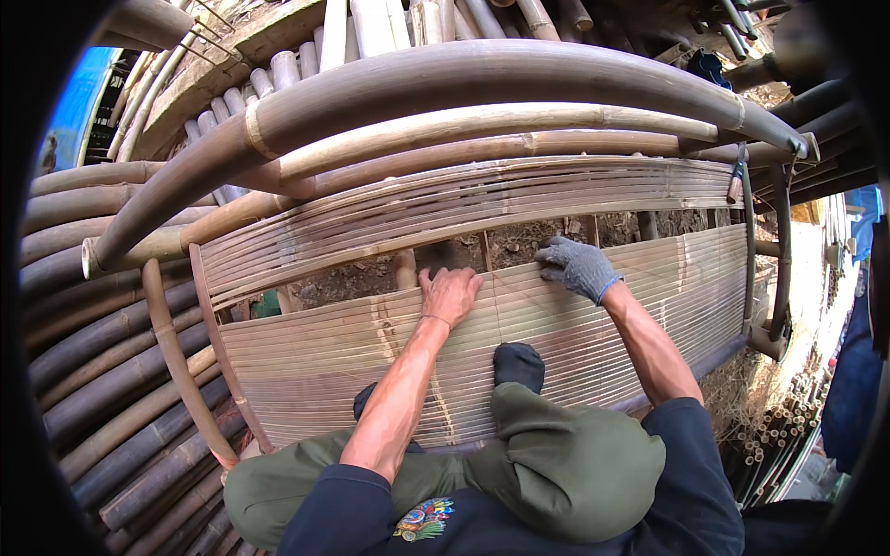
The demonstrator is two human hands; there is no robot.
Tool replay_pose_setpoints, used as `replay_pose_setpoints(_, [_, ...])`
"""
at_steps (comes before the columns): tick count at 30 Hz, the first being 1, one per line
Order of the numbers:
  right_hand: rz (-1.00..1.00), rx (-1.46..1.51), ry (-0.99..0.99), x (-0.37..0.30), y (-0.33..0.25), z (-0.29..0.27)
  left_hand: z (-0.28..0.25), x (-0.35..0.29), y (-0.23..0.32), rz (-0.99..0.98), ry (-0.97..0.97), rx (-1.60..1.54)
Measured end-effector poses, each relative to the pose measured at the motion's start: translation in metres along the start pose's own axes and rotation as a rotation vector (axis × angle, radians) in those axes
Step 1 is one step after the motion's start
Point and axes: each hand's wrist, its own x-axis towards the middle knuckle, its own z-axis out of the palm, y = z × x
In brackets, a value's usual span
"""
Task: The person weaves thin bamboo strips into a larger bamboo structure using both hands. They interlace the strips through a pre-existing frame, occasionally adjusting the position of the strips to ensure a tight weave.
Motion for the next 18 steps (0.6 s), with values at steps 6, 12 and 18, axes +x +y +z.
replay_pose_setpoints(6, [0.353,0.523,-0.080,0.012,0.040,-0.019,-0.005,0.000,-0.008,-0.016,0.017,-0.026])
replay_pose_setpoints(12, [0.823,-0.351,0.150,-0.173,0.198,-0.086,0.000,0.005,0.008,0.010,-0.046,-0.055])
replay_pose_setpoints(18, [0.611,-0.562,0.360,-0.130,0.024,-0.087,-0.015,0.004,0.010,-0.095,-0.142,0.006])
